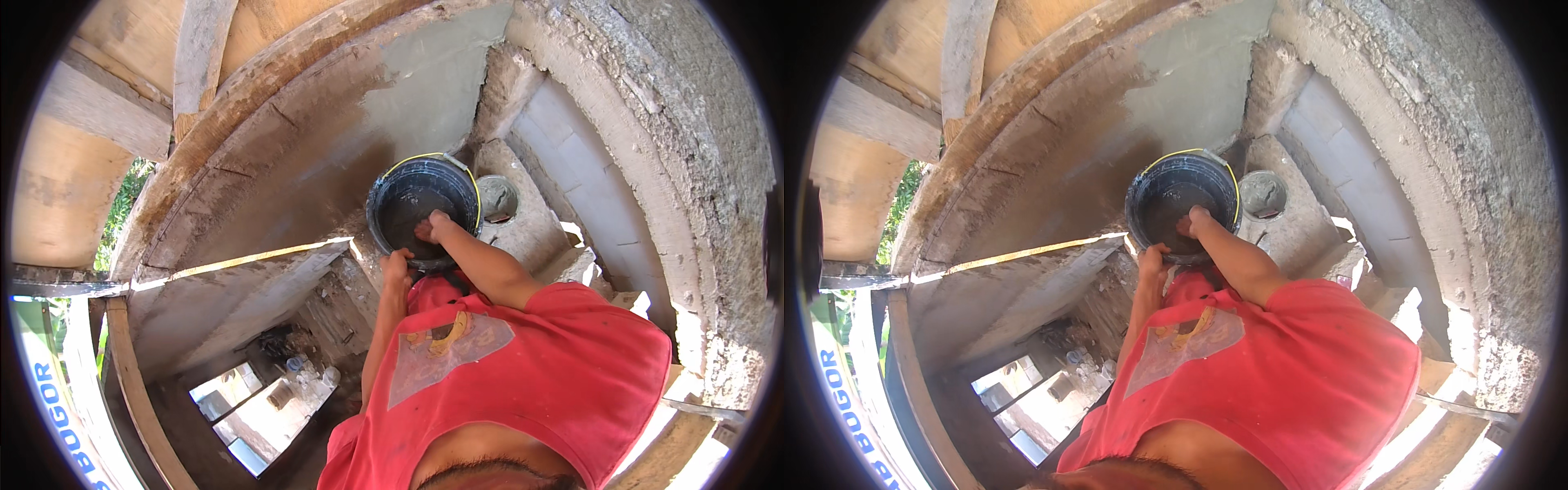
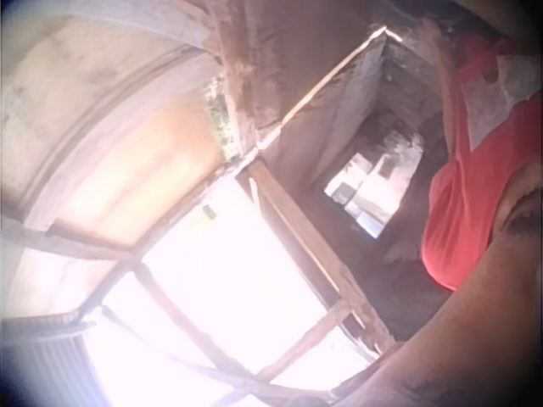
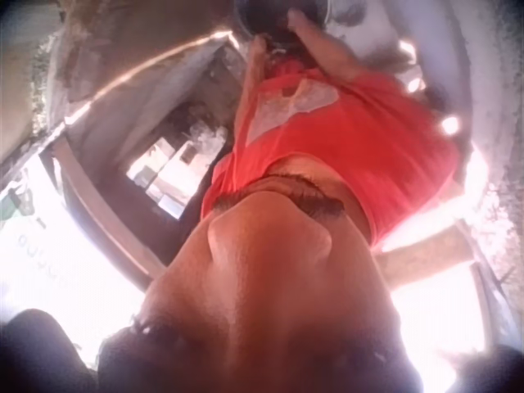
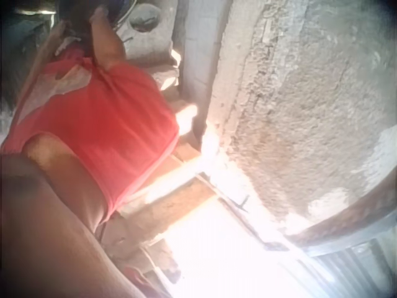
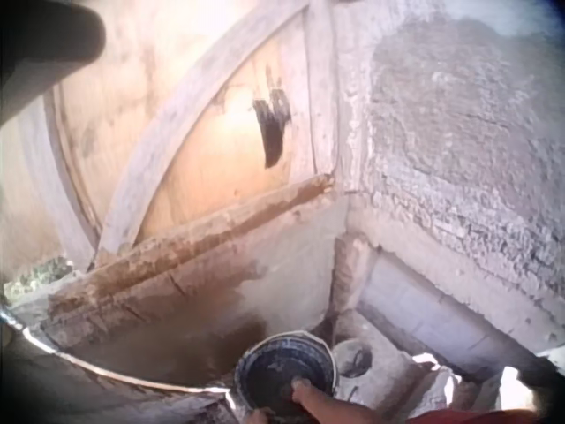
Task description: The person scoops water from a bucket and splashes it onto a curved concrete wall, then uses a trowel to apply and smooth cement plaster over the wetted surface. The person repeatedly scoops and spreads plaster, working along the wall and occasionally adjusting position on the stairs.
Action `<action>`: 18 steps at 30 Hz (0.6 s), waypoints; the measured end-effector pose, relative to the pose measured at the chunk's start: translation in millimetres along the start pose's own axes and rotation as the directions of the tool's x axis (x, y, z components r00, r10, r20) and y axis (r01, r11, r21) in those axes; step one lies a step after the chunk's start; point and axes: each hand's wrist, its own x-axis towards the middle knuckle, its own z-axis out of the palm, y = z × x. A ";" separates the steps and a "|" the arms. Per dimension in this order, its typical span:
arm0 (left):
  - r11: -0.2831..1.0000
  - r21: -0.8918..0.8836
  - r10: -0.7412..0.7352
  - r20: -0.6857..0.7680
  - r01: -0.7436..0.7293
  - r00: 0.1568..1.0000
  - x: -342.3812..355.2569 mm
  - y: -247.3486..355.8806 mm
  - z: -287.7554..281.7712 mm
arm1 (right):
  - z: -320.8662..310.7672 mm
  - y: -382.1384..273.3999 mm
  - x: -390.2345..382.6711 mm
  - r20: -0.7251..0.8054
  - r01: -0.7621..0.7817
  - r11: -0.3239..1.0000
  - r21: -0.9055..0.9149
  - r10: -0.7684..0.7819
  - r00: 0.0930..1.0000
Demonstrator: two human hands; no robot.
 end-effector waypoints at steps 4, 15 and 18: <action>0.996 -0.088 0.017 0.030 -0.015 0.999 5.4 1.7 6.4 | 63.5 -93.4 -96.8 0.570 0.203 0.971 0.130 -0.240 0.786; 0.997 -0.080 0.021 0.011 -0.020 1.000 -7.2 4.6 7.9 | 98.1 -356.5 -283.2 0.141 0.813 0.333 0.478 -0.943 0.303; 0.997 -0.059 0.055 -0.063 -0.059 0.996 -5.1 5.7 10.0 | 63.1 -251.6 -196.6 0.337 0.891 0.419 0.173 -0.876 0.347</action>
